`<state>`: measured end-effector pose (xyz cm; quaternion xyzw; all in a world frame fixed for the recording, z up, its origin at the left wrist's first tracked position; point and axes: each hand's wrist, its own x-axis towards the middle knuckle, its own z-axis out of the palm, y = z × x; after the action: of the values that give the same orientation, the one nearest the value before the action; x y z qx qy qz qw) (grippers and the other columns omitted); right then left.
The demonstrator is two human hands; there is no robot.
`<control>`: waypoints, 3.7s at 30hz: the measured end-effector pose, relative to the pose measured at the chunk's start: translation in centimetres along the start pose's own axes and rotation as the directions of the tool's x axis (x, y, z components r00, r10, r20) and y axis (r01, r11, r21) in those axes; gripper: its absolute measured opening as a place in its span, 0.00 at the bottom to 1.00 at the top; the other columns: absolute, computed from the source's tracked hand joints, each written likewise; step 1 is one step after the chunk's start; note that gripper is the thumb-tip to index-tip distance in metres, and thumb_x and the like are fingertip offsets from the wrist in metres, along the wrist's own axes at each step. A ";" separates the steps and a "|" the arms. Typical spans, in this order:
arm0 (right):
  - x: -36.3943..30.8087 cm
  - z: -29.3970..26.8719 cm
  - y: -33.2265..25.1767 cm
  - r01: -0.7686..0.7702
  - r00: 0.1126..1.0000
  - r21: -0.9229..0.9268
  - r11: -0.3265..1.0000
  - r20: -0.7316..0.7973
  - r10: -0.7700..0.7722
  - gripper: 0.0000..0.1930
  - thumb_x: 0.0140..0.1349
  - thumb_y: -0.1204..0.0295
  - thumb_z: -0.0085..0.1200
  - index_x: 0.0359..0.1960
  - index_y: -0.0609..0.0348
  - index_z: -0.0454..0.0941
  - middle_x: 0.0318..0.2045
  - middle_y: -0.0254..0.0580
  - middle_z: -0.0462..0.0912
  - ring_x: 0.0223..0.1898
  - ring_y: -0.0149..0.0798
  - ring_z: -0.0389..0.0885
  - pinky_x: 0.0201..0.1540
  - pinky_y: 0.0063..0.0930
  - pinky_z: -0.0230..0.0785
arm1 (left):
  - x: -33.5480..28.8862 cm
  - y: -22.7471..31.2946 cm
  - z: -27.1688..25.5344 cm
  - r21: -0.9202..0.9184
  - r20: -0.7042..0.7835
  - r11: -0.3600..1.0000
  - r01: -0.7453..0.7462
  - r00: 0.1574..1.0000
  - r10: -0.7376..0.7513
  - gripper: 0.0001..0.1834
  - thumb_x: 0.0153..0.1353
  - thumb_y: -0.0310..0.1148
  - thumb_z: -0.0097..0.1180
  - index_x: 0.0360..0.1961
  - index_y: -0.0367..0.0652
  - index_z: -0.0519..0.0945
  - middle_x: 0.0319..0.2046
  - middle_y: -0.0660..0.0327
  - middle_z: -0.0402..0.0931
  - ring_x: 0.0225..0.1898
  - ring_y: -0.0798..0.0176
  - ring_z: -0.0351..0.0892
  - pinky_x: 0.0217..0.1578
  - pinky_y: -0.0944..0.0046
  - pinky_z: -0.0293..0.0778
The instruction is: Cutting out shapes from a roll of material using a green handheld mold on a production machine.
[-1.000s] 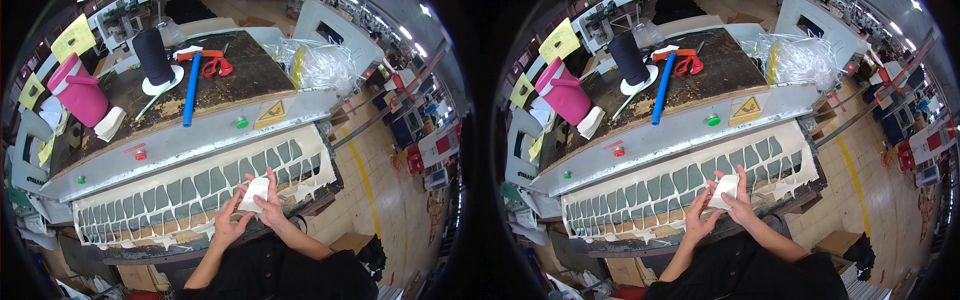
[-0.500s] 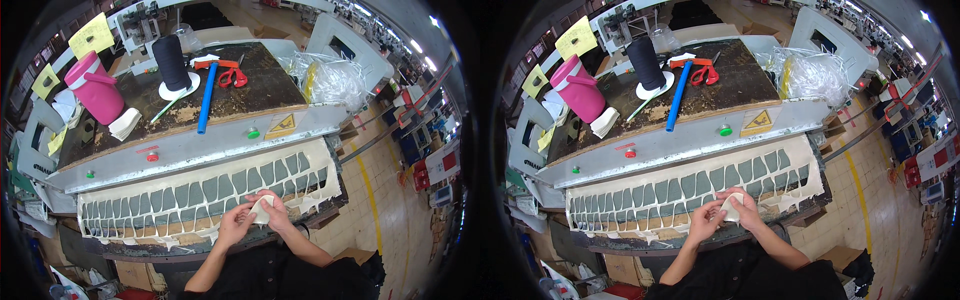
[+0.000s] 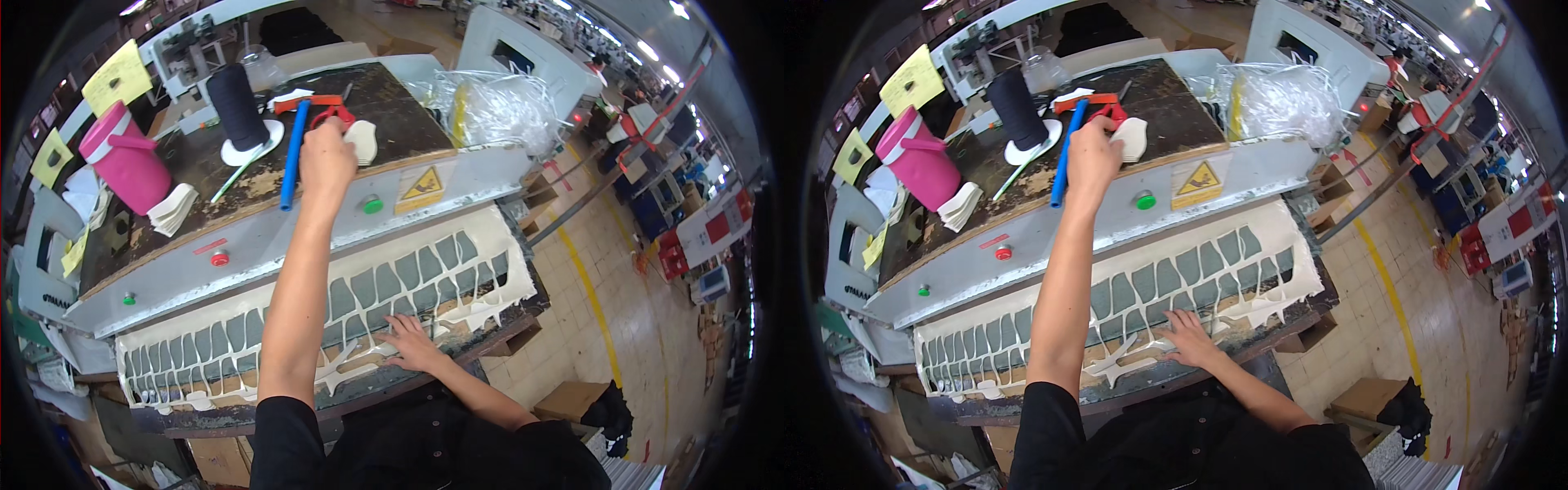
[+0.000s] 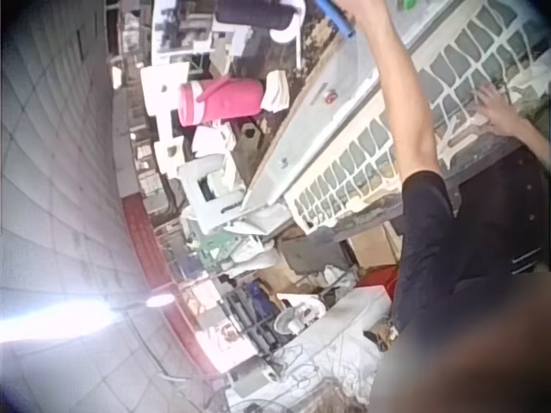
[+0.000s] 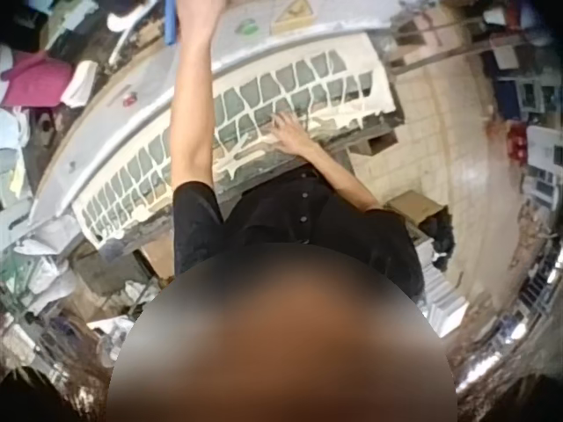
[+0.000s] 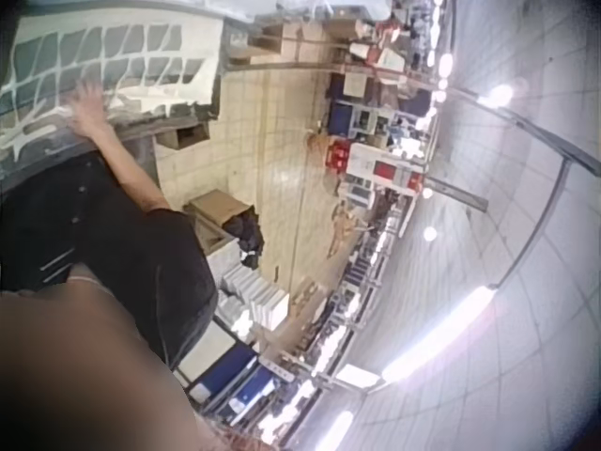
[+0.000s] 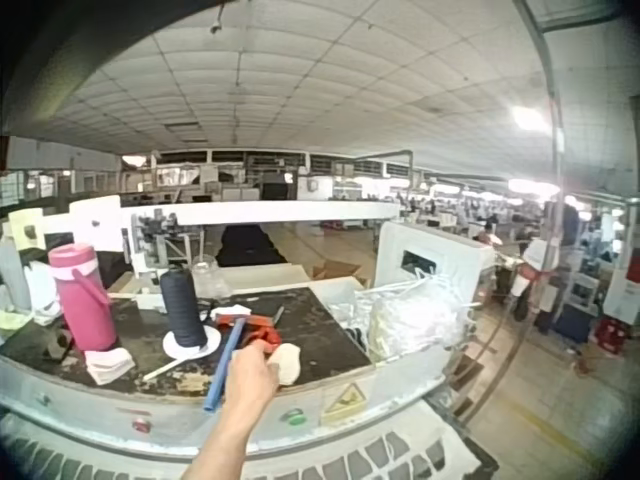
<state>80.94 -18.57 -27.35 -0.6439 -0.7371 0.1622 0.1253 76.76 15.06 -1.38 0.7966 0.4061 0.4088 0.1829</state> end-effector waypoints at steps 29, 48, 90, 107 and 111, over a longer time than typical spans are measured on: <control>0.6 -15.4 27.8 -0.456 0.881 0.079 0.886 -0.100 0.463 0.35 0.58 0.41 0.69 0.60 0.53 0.83 0.56 0.50 0.83 0.58 0.55 0.82 0.63 0.54 0.71 | -30.1 3.7 13.8 -0.162 0.114 0.972 0.171 0.982 -0.154 0.10 0.58 0.23 0.72 0.42 0.41 0.87 0.44 0.52 0.83 0.48 0.46 0.83 0.51 0.53 0.78; -3.7 -14.4 38.9 -0.048 0.962 0.195 0.980 -0.256 0.098 0.44 0.34 0.46 0.84 0.58 0.44 0.84 0.67 0.48 0.79 0.78 0.59 0.64 0.82 0.72 0.37 | -32.0 13.0 34.9 -0.111 0.373 0.985 0.134 0.924 -0.083 0.43 0.63 0.35 0.71 0.76 0.33 0.65 0.66 0.38 0.75 0.67 0.34 0.74 0.70 0.42 0.68; -4.3 -12.6 39.6 -0.062 0.939 0.286 0.956 -0.308 0.153 0.40 0.45 0.58 0.84 0.61 0.48 0.76 0.69 0.60 0.79 0.82 0.55 0.59 0.82 0.72 0.32 | -33.3 12.6 35.6 -0.041 0.312 0.999 0.034 0.950 -0.019 0.31 0.64 0.34 0.67 0.69 0.41 0.78 0.70 0.53 0.76 0.71 0.41 0.70 0.72 0.41 0.65; -3.7 -13.1 39.7 -0.059 0.945 0.285 0.957 -0.293 0.146 0.39 0.49 0.56 0.82 0.62 0.49 0.75 0.72 0.58 0.76 0.82 0.57 0.59 0.82 0.72 0.31 | -32.6 12.3 35.6 -0.034 0.345 0.998 0.049 0.938 -0.034 0.32 0.66 0.36 0.66 0.71 0.45 0.77 0.70 0.56 0.76 0.72 0.42 0.70 0.72 0.42 0.65; -3.2 -13.6 39.6 -0.061 0.944 0.272 0.960 -0.297 0.144 0.40 0.50 0.56 0.81 0.64 0.50 0.74 0.73 0.57 0.75 0.82 0.58 0.59 0.82 0.72 0.31 | -31.8 12.4 35.3 -0.050 0.351 0.997 0.062 0.935 -0.041 0.31 0.66 0.35 0.66 0.70 0.45 0.77 0.71 0.56 0.75 0.73 0.42 0.68 0.73 0.43 0.65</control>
<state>122.75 -16.01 -30.70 -0.6773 -0.6455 0.1590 0.3151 100.47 -16.34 -30.81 0.8397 0.3754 0.2678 0.2868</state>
